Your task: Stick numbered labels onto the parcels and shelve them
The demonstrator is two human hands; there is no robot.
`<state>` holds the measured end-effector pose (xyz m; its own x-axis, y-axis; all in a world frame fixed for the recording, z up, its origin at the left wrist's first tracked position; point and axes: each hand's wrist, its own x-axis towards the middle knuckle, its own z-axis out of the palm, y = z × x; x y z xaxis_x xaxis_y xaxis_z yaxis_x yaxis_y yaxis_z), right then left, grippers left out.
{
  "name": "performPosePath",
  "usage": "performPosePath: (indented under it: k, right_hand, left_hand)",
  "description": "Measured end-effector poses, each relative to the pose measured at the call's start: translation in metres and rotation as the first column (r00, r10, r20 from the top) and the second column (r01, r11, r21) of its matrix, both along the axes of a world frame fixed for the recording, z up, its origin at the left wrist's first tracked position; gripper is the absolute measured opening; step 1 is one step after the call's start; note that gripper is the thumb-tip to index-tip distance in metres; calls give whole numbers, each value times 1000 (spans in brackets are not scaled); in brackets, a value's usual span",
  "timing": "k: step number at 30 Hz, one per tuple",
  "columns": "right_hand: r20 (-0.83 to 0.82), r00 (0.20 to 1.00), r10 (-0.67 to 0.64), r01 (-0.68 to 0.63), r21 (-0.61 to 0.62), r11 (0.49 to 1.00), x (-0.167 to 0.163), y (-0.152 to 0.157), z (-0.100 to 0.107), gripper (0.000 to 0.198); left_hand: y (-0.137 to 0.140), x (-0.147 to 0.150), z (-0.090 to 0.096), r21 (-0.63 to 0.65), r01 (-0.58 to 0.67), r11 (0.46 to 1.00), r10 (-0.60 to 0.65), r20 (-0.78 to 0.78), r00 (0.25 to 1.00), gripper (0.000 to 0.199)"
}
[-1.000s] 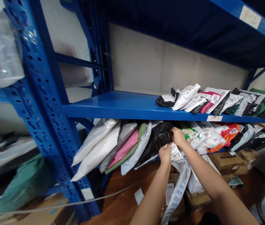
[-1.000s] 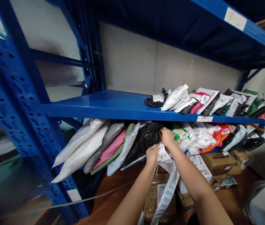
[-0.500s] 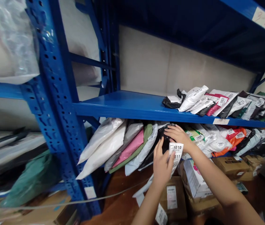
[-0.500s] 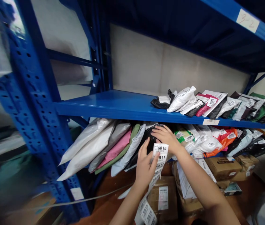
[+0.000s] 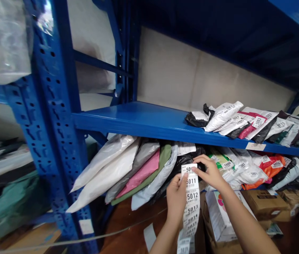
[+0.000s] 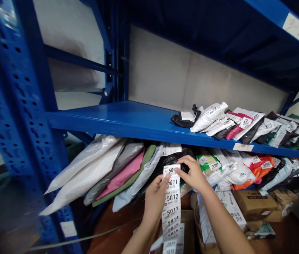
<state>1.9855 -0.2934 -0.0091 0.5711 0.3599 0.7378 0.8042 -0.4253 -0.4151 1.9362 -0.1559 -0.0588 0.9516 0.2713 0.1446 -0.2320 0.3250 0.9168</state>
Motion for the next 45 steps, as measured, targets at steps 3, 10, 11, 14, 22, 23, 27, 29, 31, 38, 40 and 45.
performPosePath:
  k: [3, 10, 11, 14, 22, 23, 27, 29, 31, 38, 40, 45]
  right_hand:
    - [-11, 1000, -29, 30, 101, 994, -1, 7, -6, 11]
    - [-15, 994, -109, 109, 250, 962, -7, 23, -15, 8]
    - [-7, 992, -122, 120, 258, 959, -8, 24, -15, 8]
    - [12, 988, -151, 142, 269, 952, -11, 29, -17, 9]
    - [34, 978, -204, 184, 309, 933, -13, 35, -26, 9]
    - [37, 977, -211, 189, 308, 932, -13, 36, -27, 9]
    - [50, 969, -243, 214, 326, 921, -13, 39, -30, 9]
    - [48, 966, -254, 224, 340, 913, -13, 40, -31, 9]
    - [40, 965, -259, 230, 343, 911, -13, 41, -32, 8]
    - [74, 960, -270, 228, 353, 908, -13, 41, -36, 7]
    - [67, 961, -270, 231, 350, 908, -13, 41, -35, 7]
    - [48, 961, -273, 241, 341, 909, -13, 42, -31, 8]
  left_hand:
    - [2, 1, 0, 80, -53, 995, 52, 10, 999, 61]
    - [6, 0, 3, 159, -108, 981, 107, 12, 994, 66]
    - [8, 0, 3, 150, -73, 986, 72, 10, 997, 65]
    - [12, 3, 2, 101, 75, 992, -76, -2, 997, 60]
    - [13, 10, -5, 243, -102, 965, 105, 0, 994, 67]
    - [13, 11, -7, 264, -124, 957, 127, 7, 992, 67]
    - [12, 12, -18, 281, -148, 948, 144, 37, 989, 61]
    - [10, 12, -22, 271, -168, 948, 159, 54, 986, 58]
    - [6, 10, -24, 248, -210, 946, 202, 56, 978, 57]
    - [-2, 4, -20, 240, -298, 924, 280, 109, 954, 60]
    - [0, 3, -19, 267, -291, 919, 272, 106, 956, 58]
    - [2, 2, -20, 263, -260, 929, 247, 82, 966, 53]
